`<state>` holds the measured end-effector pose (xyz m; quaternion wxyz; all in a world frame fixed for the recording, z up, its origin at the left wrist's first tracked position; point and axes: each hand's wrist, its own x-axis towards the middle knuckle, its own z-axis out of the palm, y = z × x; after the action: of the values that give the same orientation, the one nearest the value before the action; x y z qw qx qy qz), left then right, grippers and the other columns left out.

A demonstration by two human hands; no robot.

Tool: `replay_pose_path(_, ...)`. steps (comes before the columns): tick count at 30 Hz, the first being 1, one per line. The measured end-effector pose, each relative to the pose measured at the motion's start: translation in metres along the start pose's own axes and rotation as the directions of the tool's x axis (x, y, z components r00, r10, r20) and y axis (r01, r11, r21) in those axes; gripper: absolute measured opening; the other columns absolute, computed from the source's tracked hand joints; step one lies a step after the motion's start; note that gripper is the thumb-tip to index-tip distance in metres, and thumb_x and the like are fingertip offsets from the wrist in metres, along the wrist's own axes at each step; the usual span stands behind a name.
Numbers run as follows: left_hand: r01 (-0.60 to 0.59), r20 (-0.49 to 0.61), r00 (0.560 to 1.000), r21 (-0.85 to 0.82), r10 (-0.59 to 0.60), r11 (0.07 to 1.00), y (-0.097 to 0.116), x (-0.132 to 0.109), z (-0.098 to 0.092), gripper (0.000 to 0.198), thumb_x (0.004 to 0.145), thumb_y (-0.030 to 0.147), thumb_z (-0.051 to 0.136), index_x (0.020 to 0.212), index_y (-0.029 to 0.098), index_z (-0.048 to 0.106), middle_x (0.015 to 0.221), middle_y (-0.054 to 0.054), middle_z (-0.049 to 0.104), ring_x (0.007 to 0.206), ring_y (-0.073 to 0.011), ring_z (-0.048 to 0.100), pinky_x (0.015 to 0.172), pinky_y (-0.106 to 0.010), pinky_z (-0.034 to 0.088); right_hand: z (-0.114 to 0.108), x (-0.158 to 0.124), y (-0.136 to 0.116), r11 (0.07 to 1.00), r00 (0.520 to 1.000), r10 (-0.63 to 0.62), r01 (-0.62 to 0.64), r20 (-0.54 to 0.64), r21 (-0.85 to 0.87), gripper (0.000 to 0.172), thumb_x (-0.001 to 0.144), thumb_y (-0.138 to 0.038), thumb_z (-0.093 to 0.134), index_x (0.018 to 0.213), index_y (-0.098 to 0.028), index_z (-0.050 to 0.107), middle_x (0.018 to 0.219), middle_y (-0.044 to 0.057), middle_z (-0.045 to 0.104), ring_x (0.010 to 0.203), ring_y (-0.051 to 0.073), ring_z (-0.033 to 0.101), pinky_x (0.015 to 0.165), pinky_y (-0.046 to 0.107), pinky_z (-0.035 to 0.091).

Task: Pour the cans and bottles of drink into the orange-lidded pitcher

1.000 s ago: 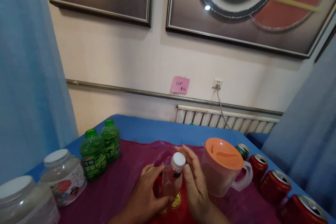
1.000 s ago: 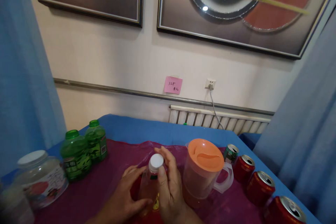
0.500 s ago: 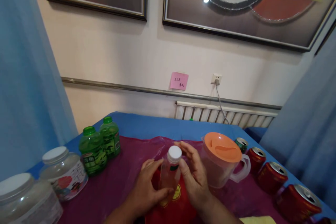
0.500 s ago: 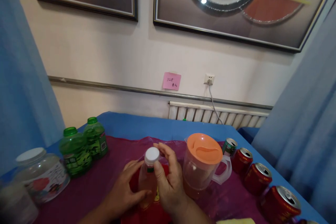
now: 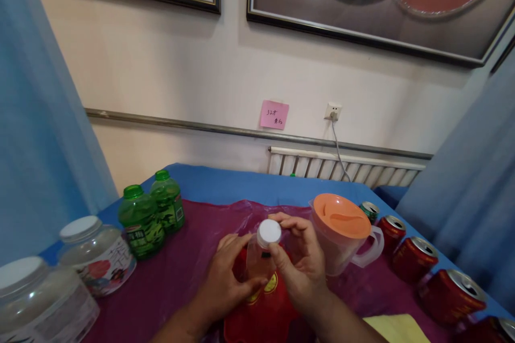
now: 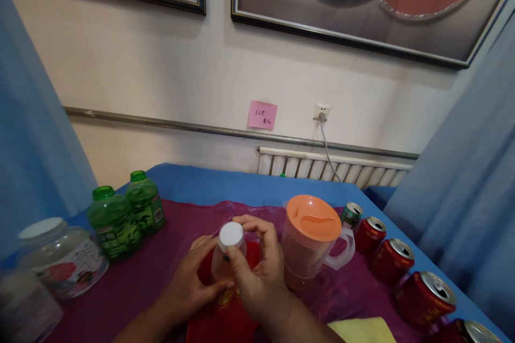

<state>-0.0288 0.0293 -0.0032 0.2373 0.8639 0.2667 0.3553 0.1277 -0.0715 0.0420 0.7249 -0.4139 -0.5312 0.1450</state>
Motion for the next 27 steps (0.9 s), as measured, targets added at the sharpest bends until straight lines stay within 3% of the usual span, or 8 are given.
replay_pose_path(4, -0.001, -0.007, 1.0, 0.011, 0.001, 1.0, -0.004, -0.002, 0.003, 0.076, 0.067, 0.068, 0.078, 0.127, 0.023, 0.063, 0.118, -0.012, 0.07, 0.111, -0.0332, 0.063, 0.098, -0.052, 0.051, 0.003, -0.001, 0.0, 0.999, 0.999, 0.032, -0.032, 0.011, 0.021, 0.031, 0.089, -0.025, 0.069, 0.116, -0.025, 0.055, 0.124, 0.01, 0.066, 0.118, 0.025, 0.062, 0.103, 0.047, 0.048)
replay_pose_path(9, -0.053, -0.095, 0.994, -0.017, 0.051, 0.998, -0.031, -0.008, 0.012, 0.081, 0.068, 0.075, 0.072, 0.132, 0.026, 0.06, 0.125, -0.012, 0.07, 0.114, -0.0339, 0.065, 0.099, -0.051, 0.054, 0.01, 0.005, -0.004, 0.985, 0.986, 0.158, -0.153, 0.052, -0.081, 0.06, 0.08, -0.025, 0.074, 0.135, -0.026, 0.052, 0.125, 0.008, 0.067, 0.111, 0.026, 0.064, 0.095, 0.042, 0.052)
replay_pose_path(13, -0.081, -0.144, 0.987, -0.031, 0.076, 0.996, -0.044, -0.008, 0.013, 0.081, 0.063, 0.073, 0.077, 0.13, 0.028, 0.063, 0.125, -0.01, 0.072, 0.113, -0.034, 0.069, 0.097, -0.046, 0.057, 0.013, 0.013, -0.019, 0.948, 0.969, 0.199, -0.151, 0.149, -0.281, 0.034, 0.075, -0.027, 0.076, 0.107, -0.023, 0.067, 0.097, 0.003, 0.072, 0.089, 0.024, 0.064, 0.08, 0.038, 0.053)
replay_pose_path(16, -0.081, -0.068, 0.995, -0.168, 0.071, 0.982, -0.035, -0.003, 0.005, 0.09, 0.062, 0.08, 0.072, 0.137, 0.033, 0.057, 0.132, -0.008, 0.069, 0.117, -0.0351, 0.068, 0.098, -0.046, 0.057, 0.005, 0.013, -0.035, 0.961, 0.974, 0.197, -0.169, 0.109, -0.219, 0.023, 0.076, -0.031, 0.077, 0.095, -0.022, 0.066, 0.087, 0.002, 0.07, 0.08, 0.021, 0.062, 0.073, 0.034, 0.052)
replay_pose_path(18, -0.057, -0.015, 0.998, -0.261, 0.055, 0.964, -0.024, 0.0, 0.0, 0.087, 0.069, 0.08, 0.067, 0.143, 0.036, 0.05, 0.135, -0.006, 0.068, 0.119, -0.0333, 0.067, 0.1, -0.044, 0.056, -0.01, 0.01, -0.049, 0.977, 0.978, 0.197, -0.19, 0.071, -0.099, 0.023, 0.076, -0.031, 0.079, 0.094, -0.023, 0.066, 0.087, 0.0, 0.07, 0.079, 0.02, 0.063, 0.07, 0.032, 0.052)
replay_pose_path(21, -0.002, -0.046, 0.999, -0.278, -0.011, 0.96, -0.013, 0.003, -0.002, 0.072, 0.08, 0.069, 0.064, 0.142, 0.036, 0.049, 0.129, -0.005, 0.071, 0.118, -0.0296, 0.068, 0.102, -0.041, 0.054, -0.05, 0.005, -0.074, 0.978, 0.978, 0.21, -0.21, -0.007, 0.018, 0.028, 0.075, -0.035, 0.082, 0.097, -0.025, 0.068, 0.087, -0.001, 0.071, 0.078, 0.019, 0.066, 0.068, 0.03, 0.054)
replay_pose_path(27, 0.075, -0.122, 0.987, -0.205, -0.102, 0.976, -0.012, 0.009, 0.009, 0.058, 0.084, 0.062, 0.062, 0.132, 0.03, 0.059, 0.117, -0.005, 0.076, 0.109, -0.0282, 0.072, 0.1, -0.039, 0.056, -0.154, 0.008, -0.12, 0.923, 0.934, 0.266, -0.319, -0.239, -0.217, 0.043, 0.071, -0.043, 0.085, 0.104, -0.02, 0.07, 0.097, 0.006, 0.075, 0.087, 0.023, 0.068, 0.076, 0.034, 0.055)
